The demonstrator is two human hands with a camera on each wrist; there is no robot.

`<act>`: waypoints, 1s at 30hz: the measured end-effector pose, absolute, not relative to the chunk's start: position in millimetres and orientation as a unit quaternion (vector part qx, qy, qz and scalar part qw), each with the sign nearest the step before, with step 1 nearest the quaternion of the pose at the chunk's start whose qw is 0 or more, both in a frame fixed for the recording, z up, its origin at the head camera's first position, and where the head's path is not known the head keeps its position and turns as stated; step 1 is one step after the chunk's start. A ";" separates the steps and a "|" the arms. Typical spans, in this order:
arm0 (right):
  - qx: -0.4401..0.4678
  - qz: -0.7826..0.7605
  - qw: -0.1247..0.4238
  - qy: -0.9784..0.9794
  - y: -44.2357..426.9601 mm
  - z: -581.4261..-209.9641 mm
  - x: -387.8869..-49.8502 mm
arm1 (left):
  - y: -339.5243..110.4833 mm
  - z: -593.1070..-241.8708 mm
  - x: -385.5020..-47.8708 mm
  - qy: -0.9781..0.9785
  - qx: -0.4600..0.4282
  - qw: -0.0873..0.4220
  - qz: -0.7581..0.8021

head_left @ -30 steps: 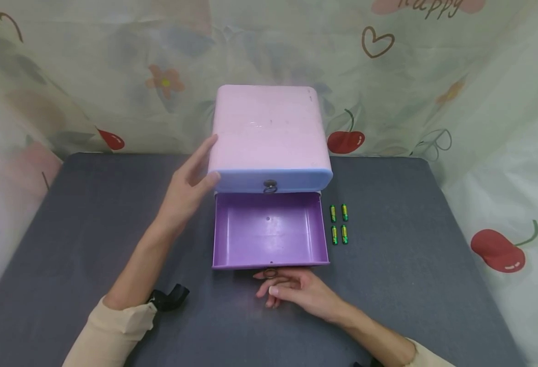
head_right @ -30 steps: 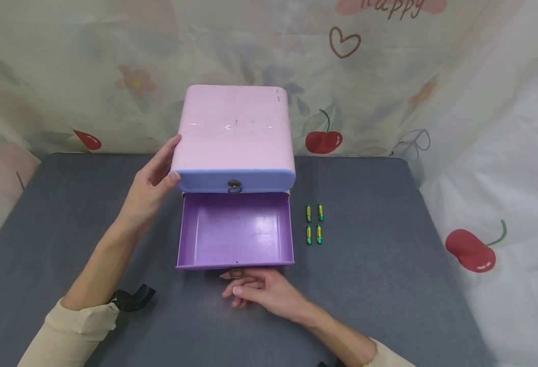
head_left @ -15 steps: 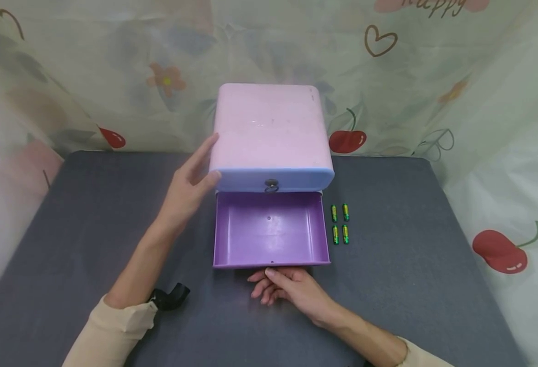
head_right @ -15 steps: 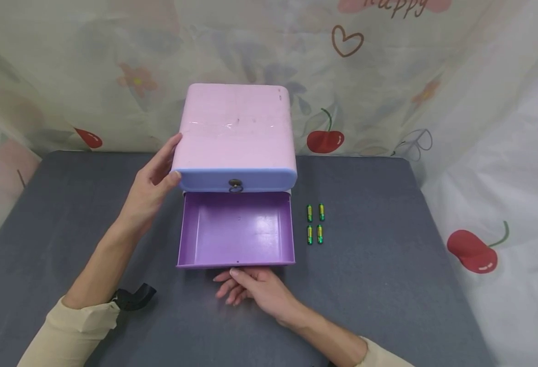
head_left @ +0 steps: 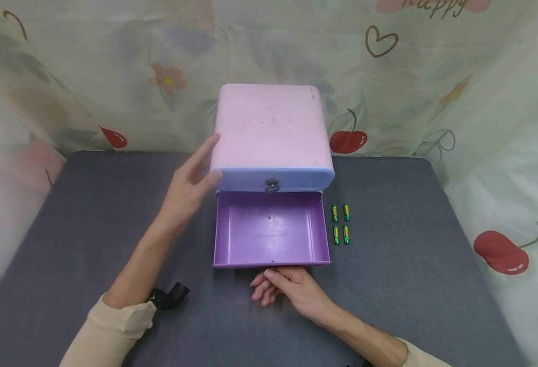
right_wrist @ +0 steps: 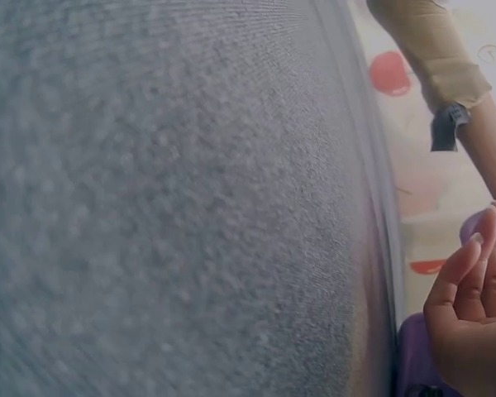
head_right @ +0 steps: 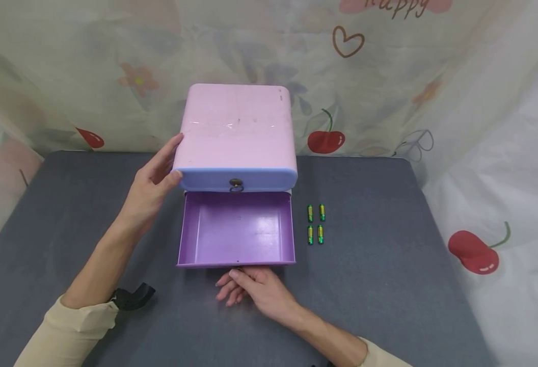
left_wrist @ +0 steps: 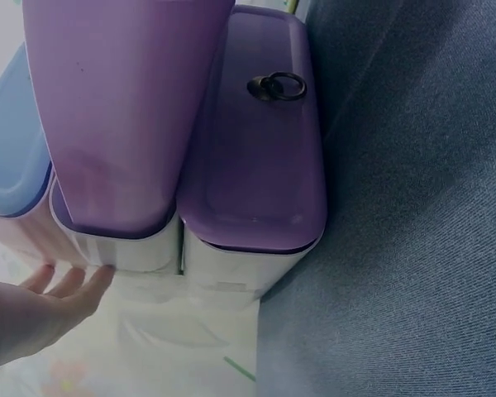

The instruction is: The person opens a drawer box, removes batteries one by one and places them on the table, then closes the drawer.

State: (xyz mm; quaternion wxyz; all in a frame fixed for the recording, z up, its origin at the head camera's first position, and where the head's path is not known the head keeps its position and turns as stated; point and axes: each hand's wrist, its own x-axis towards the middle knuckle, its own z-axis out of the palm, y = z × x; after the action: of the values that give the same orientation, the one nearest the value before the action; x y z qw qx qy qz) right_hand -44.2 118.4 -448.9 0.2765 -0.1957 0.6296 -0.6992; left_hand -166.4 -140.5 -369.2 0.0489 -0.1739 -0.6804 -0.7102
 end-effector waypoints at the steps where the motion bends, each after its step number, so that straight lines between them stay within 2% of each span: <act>1: -0.198 -0.697 0.276 0.632 118.7 -448.3 -44.6 | -140.4 -369.0 -166.0 -0.683 -0.173 0.051 -0.708; 17: -0.240 -0.679 0.254 0.646 120.3 -436.3 -53.6 | -139.2 -368.9 -163.0 -0.703 -0.175 0.064 -0.687; 30: -0.258 -0.666 0.246 0.655 117.2 -431.3 -65.4 | -136.6 -369.7 -161.3 -0.700 -0.163 0.051 -0.693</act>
State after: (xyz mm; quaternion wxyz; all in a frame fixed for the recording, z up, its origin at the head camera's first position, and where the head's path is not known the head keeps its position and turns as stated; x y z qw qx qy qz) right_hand -65.4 117.2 -431.3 0.2463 -0.2584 0.6552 -0.6658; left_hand -161.3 -136.6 -369.7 0.0513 -0.1630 -0.6999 -0.6935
